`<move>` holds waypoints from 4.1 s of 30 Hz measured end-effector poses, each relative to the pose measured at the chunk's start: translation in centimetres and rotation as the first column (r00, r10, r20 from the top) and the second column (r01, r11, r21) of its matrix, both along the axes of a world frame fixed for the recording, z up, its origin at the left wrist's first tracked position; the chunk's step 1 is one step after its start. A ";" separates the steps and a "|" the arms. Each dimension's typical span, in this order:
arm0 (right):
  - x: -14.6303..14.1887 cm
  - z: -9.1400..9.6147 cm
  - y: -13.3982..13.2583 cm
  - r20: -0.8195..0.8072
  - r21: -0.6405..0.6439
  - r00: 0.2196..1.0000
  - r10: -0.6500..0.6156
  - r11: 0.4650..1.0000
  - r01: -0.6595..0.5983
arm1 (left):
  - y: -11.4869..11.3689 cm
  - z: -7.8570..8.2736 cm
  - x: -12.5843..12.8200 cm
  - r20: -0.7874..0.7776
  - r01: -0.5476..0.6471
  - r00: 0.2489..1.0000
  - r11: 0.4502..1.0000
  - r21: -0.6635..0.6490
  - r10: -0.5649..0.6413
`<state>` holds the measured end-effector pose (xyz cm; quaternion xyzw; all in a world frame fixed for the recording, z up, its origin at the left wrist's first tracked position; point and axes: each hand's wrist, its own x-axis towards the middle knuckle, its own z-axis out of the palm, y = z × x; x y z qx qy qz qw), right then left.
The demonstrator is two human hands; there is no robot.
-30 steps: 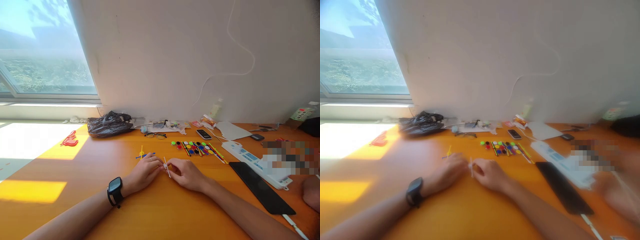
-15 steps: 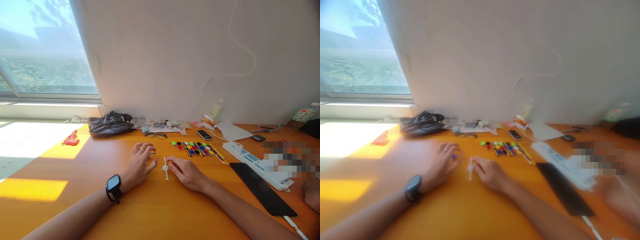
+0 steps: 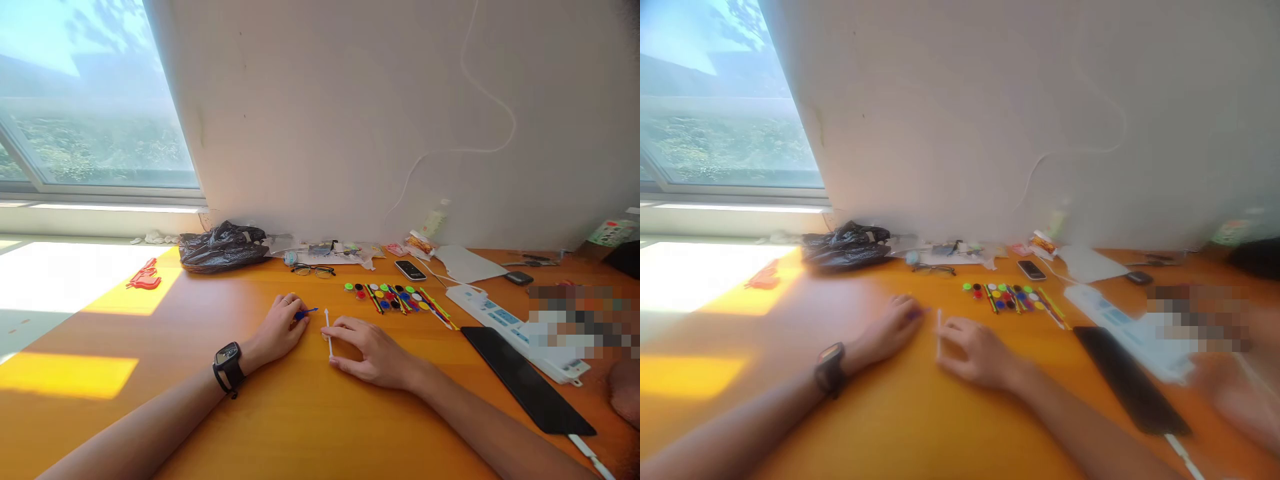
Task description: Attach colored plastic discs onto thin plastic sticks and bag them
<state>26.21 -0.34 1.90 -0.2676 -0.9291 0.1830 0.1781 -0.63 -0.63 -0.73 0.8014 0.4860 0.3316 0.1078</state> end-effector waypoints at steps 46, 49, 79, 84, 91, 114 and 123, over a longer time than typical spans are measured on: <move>-0.4 -0.9 0.2 -0.038 0.059 0.999 0.020 0.998 -0.018 | -0.1 0.0 0.5 0.180 0.156 0.972 0.988 0.001 -0.153; -0.4 -0.8 0.2 -0.040 0.053 0.999 0.028 0.998 -0.026 | 0.0 -0.1 0.5 0.167 0.161 0.973 0.987 0.001 -0.159; 1.9 -1.1 3.6 0.067 0.253 0.816 -0.574 0.801 0.543 | -0.7 0.0 -0.1 -0.228 -0.269 0.929 0.954 0.130 0.293; 2.2 -1.7 4.2 0.122 0.227 0.790 -0.601 0.792 0.567 | -1.2 0.3 0.3 -0.226 0.045 0.974 0.985 0.165 -0.007; 1.8 -1.8 3.7 0.103 0.203 0.828 -0.551 0.827 0.525 | -2.2 1.2 1.0 -0.334 0.181 0.937 0.957 0.225 -0.099; 1.4 -1.0 2.7 0.224 0.318 0.695 -0.683 0.725 0.611 | -3.5 2.1 2.0 -0.203 0.427 0.904 0.827 0.365 -0.377; 1.2 -0.7 2.6 0.230 0.316 0.684 -0.693 0.718 0.620 | -3.3 1.4 2.4 -0.214 0.453 0.891 0.808 0.377 -0.400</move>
